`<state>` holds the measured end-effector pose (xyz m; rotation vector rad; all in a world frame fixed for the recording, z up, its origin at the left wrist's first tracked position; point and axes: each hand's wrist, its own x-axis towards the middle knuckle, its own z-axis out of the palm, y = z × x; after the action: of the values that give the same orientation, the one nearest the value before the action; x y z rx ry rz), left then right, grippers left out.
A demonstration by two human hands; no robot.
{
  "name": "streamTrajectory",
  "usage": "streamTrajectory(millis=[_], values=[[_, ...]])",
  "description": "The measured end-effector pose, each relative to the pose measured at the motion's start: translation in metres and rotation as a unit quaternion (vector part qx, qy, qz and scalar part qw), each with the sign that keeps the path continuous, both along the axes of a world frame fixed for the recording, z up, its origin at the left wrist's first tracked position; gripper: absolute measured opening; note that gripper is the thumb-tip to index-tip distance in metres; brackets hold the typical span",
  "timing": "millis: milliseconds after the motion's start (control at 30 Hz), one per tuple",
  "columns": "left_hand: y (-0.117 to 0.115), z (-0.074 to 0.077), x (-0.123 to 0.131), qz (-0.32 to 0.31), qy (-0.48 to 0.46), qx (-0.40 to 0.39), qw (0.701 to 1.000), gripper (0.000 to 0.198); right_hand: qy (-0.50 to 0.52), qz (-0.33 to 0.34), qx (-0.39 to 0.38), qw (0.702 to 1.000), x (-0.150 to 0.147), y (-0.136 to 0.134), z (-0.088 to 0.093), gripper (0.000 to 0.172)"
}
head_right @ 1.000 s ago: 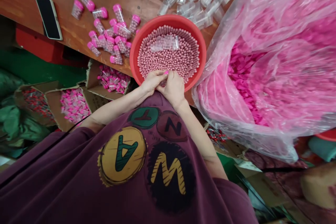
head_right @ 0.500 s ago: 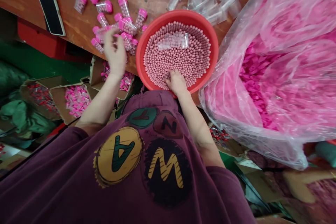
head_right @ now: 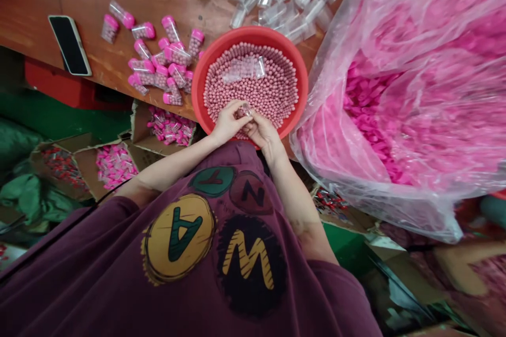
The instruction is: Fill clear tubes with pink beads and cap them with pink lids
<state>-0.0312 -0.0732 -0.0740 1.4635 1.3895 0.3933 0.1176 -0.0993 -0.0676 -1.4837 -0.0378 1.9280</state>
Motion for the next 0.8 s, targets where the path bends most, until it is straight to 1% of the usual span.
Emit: streamTrajectory(millis=[67,133,167,200,267,300,333,400,467,533,567,633,700,800], values=[[0.006,0.007,-0.005,-0.046,0.056,0.013,0.997,0.045,-0.05,0.057,-0.007,0.997,-0.002,-0.005,0.001,0.024],[0.014,0.015,-0.011,-0.11,0.148,0.029,0.982,0.041,-0.157,0.131,0.015,0.979,-0.002,-0.012,0.004,0.026],[0.019,0.018,-0.014,-0.144,0.202,0.037,0.968,0.04,-0.218,0.167,0.049,0.96,-0.001,-0.017,0.008,0.027],[0.023,0.02,-0.015,-0.178,0.252,0.045,0.95,0.041,-0.275,0.198,0.097,0.936,0.001,-0.021,0.012,0.027],[0.03,0.021,-0.011,-0.24,0.321,0.049,0.915,0.05,-0.358,0.241,0.197,0.881,0.012,-0.029,0.022,0.035],[0.032,0.02,-0.005,-0.265,0.336,0.047,0.903,0.054,-0.389,0.244,0.229,0.858,0.022,-0.033,0.026,0.042],[0.032,0.018,0.003,-0.284,0.338,0.043,0.896,0.057,-0.42,0.232,0.242,0.843,0.035,-0.036,0.029,0.048],[0.03,0.013,0.024,-0.306,0.316,0.031,0.897,0.058,-0.49,0.174,0.22,0.825,0.073,-0.041,0.03,0.054],[0.026,0.008,0.046,-0.305,0.273,0.023,0.912,0.056,-0.57,0.097,0.16,0.8,0.125,-0.04,0.025,0.053],[0.022,0.004,0.062,-0.281,0.216,0.017,0.935,0.049,-0.632,0.034,0.093,0.769,0.181,-0.034,0.011,0.044],[0.02,0.003,0.066,-0.262,0.184,0.012,0.947,0.044,-0.64,0.026,0.074,0.764,0.205,-0.028,0.003,0.037],[0.02,0.002,0.065,-0.218,0.121,0.008,0.969,0.04,-0.642,0.032,0.052,0.764,0.241,-0.013,-0.016,0.033],[0.021,0.005,0.056,-0.178,0.081,0.014,0.981,0.043,-0.632,0.055,0.048,0.771,0.258,0.003,-0.033,0.027],[0.022,0.011,0.037,-0.137,0.044,0.023,0.989,0.051,-0.615,0.09,0.046,0.782,0.256,0.022,-0.05,0.006]])
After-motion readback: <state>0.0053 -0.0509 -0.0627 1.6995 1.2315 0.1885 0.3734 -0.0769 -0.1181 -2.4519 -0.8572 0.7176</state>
